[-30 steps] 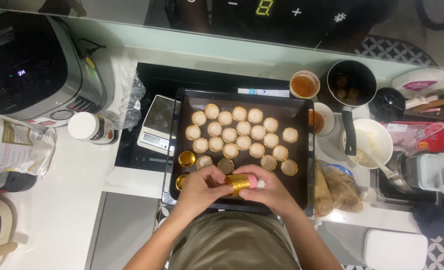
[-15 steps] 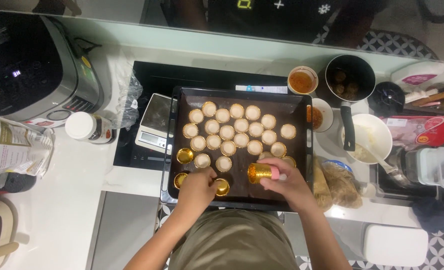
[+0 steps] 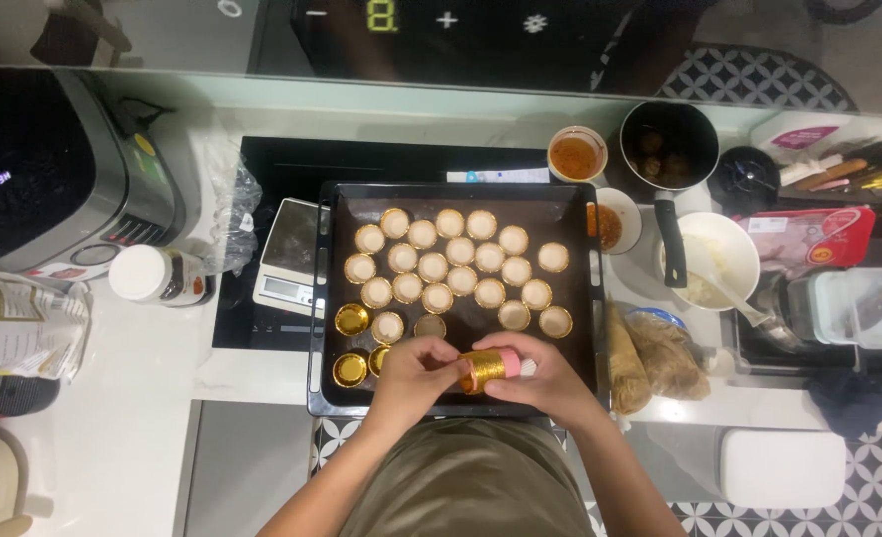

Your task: Placing paper liners into small gold baking molds on a tray.

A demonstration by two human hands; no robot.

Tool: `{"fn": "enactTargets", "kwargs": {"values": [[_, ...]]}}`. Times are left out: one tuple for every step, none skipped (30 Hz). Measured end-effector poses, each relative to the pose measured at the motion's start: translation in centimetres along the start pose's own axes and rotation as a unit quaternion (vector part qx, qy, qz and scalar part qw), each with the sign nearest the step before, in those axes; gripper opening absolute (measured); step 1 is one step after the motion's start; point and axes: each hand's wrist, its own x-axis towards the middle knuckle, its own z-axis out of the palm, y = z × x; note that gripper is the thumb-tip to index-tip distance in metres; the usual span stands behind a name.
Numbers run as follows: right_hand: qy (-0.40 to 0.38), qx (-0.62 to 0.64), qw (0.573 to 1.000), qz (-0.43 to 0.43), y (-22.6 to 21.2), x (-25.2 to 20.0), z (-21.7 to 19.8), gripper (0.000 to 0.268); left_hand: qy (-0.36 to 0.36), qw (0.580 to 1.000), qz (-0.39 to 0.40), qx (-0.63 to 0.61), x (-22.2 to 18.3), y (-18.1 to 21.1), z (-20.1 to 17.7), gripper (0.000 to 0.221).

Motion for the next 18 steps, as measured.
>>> {"fn": "enactTargets", "kwargs": {"values": [[0.002, 0.001, 1.000, -0.001, 0.0, -0.1, -0.2, 0.052, -0.003, 1.000, 0.000, 0.001, 0.3, 0.1, 0.0, 0.014], [0.017, -0.003, 1.000, 0.005, 0.0, -0.1, -0.5, 0.052, -0.022, 0.999, -0.019, -0.024, 0.7, 0.3, 0.0, 0.011], [0.031, -0.008, 0.999, 0.010, 0.0, -0.2, -0.7, 0.051, -0.041, 0.997, -0.039, -0.049, 1.0, 0.4, -0.1, 0.009], [0.031, -0.007, 0.999, 0.010, -0.3, -0.3, -0.9, 0.051, -0.042, 0.997, -0.038, -0.048, 1.5, 0.8, 0.0, 0.009], [0.076, -0.024, 0.997, 0.007, -0.6, -0.5, -1.1, 0.050, -0.024, 0.999, -0.012, -0.019, 2.0, 1.2, 0.1, 0.009], [0.121, -0.040, 0.992, 0.004, -0.9, -0.6, -1.3, 0.048, -0.005, 1.000, 0.015, 0.010, 2.5, 1.6, 0.1, 0.009], [0.120, -0.040, 0.992, 0.004, -0.8, -0.7, -1.9, 0.048, -0.005, 1.000, 0.015, 0.010, 3.2, 1.8, 0.3, 0.009], [0.147, -0.045, 0.988, 0.006, -0.8, -0.8, -2.5, 0.048, 0.031, 0.994, 0.030, 0.097, 3.9, 2.1, 0.5, 0.012], [0.174, -0.050, 0.984, 0.008, -0.7, -0.9, -3.1, 0.048, 0.068, 0.980, 0.045, 0.184, 4.7, 2.4, 0.6, 0.015], [0.174, -0.049, 0.983, 0.008, -0.9, -1.0, -3.2, 0.048, 0.067, 0.980, 0.045, 0.184, 5.0, 2.3, 0.8, 0.015], [0.172, -0.042, 0.984, 0.007, -1.0, -1.1, -3.3, 0.048, 0.077, 0.965, 0.088, 0.235, 5.3, 2.1, 1.0, 0.020], [0.173, -0.035, 0.984, 0.006, -1.2, -1.3, -3.5, 0.049, 0.084, 0.946, 0.132, 0.284, 5.7, 2.0, 1.3, 0.025], [0.175, -0.035, 0.984, 0.006, -1.2, -1.4, -3.4, 0.049, 0.083, 0.946, 0.133, 0.284, 5.2, 2.6, 1.4, 0.025], [0.153, -0.049, 0.987, -0.018, -1.2, -1.5, -3.2, 0.048, 0.101, 0.939, 0.169, 0.281, 4.9, 3.4, 1.5, 0.023], [0.131, -0.064, 0.988, -0.043, -1.3, -1.5, -3.0, 0.048, 0.118, 0.931, 0.204, 0.278, 4.5, 4.1, 1.5, 0.022], [0.133, -0.064, 0.988, -0.045, -1.0, -1.5, -2.9, 0.048, 0.118, 0.931, 0.207, 0.278, 4.0, 4.1, 1.5, 0.022], [0.108, -0.045, 0.993, -0.030, -0.6, -1.5, -2.7, 0.049, 0.043, 0.971, 0.141, 0.188, 3.5, 4.0, 1.6, 0.021], [0.082, -0.025, 0.996, -0.013, -0.3, -1.4, -2.5, 0.050, -0.032, 0.992, 0.071, 0.096, 2.8, 3.9, 1.5, 0.021]]}}
